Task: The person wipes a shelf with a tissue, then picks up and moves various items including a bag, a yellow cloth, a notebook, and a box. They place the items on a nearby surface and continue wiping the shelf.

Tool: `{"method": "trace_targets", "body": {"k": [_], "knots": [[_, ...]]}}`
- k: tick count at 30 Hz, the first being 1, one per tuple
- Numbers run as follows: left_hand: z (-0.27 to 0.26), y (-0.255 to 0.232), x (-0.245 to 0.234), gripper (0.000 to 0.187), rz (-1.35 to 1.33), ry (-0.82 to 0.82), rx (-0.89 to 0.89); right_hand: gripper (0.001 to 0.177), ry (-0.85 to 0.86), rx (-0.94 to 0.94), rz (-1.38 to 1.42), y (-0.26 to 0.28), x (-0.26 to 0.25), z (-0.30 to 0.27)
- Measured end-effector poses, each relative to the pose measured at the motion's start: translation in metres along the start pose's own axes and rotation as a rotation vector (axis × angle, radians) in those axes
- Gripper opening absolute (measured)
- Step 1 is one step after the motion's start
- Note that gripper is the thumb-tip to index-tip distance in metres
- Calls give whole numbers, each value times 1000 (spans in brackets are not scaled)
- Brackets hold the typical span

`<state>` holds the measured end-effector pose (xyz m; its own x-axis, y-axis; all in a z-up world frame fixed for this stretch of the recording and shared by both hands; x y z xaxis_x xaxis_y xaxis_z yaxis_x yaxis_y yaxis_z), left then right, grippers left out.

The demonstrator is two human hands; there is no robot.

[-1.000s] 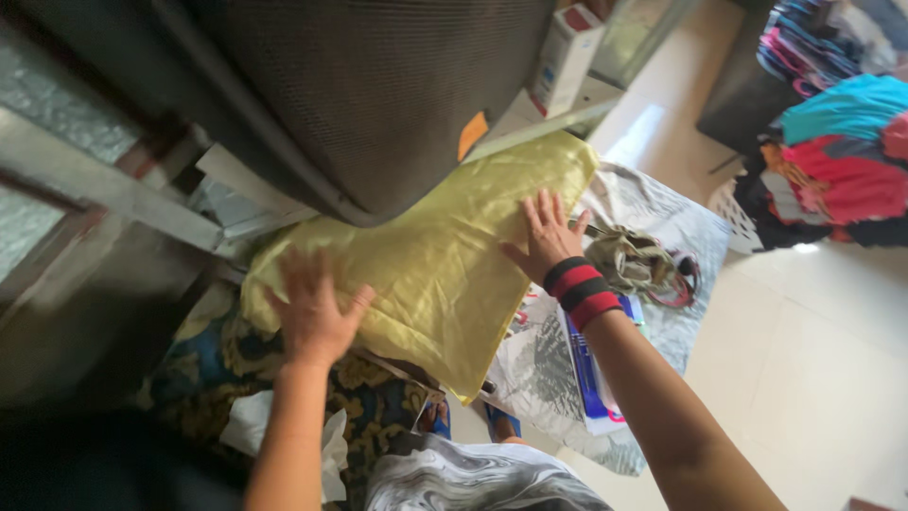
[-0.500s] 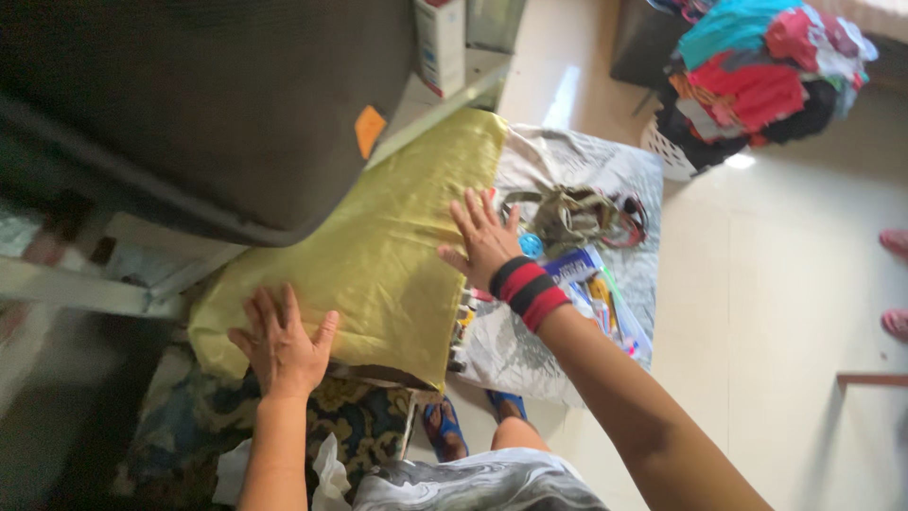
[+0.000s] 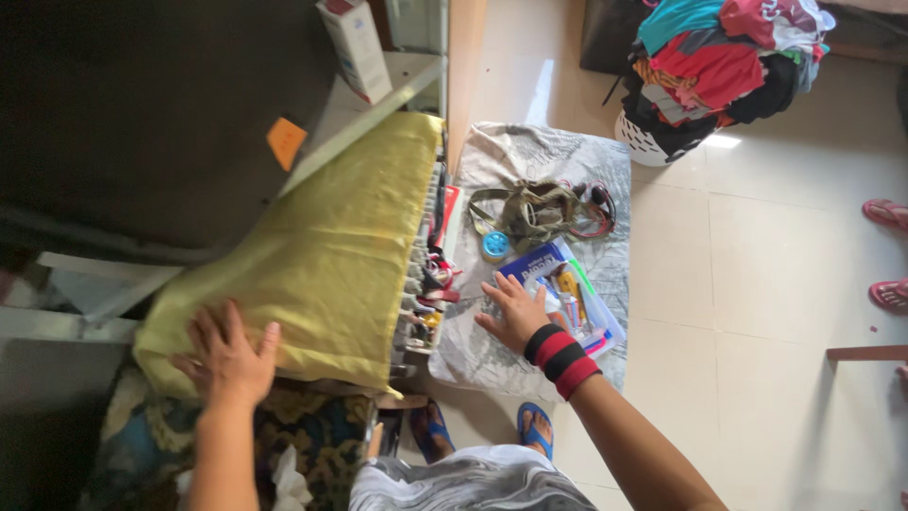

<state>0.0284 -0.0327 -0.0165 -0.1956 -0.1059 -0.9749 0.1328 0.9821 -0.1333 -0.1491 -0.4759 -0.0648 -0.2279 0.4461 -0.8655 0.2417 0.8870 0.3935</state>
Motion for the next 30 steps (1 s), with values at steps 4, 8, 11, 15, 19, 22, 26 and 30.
{"method": "trace_targets", "body": {"k": [4, 8, 11, 15, 19, 22, 26, 30], "knots": [[-7, -28, -27, 93, 20, -23, -24, 63, 18, -7, 12, -73, 12, -30], [-66, -124, -63, 74, -317, -248, 178, 60, 105, 96, 120, -167, 28, -71], [-97, -213, -76, 56, -594, -293, 359, 59, 128, 163, 97, -234, 29, -111], [-110, -311, -42, 45, -751, -129, 399, 59, 213, 244, 142, -313, 31, -147], [-106, -367, 32, 49, -899, 124, 361, 59, 151, 216, 240, -359, 32, -171], [-96, -389, 97, 54, -1001, 289, 375, 59, 134, 252, 243, -385, 36, -177], [-72, -396, 195, 60, -1204, 522, 223, 59, 126, 305, 297, -402, 48, -180], [-65, -390, 273, 62, -1323, 610, 86, 63, 218, 395, 350, -421, 64, -163]]}}
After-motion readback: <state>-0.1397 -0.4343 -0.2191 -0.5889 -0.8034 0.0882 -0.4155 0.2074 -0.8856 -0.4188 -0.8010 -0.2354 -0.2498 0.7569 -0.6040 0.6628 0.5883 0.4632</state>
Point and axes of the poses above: each hand's wrist, its own z-axis towards the middle knuckle, its own x-axis out of the palm, y = z × x, the point moved 8 cm from there along z, towards the middle knuckle, and after that the axes turned 8 degrees about y, right-handed, at the moved point
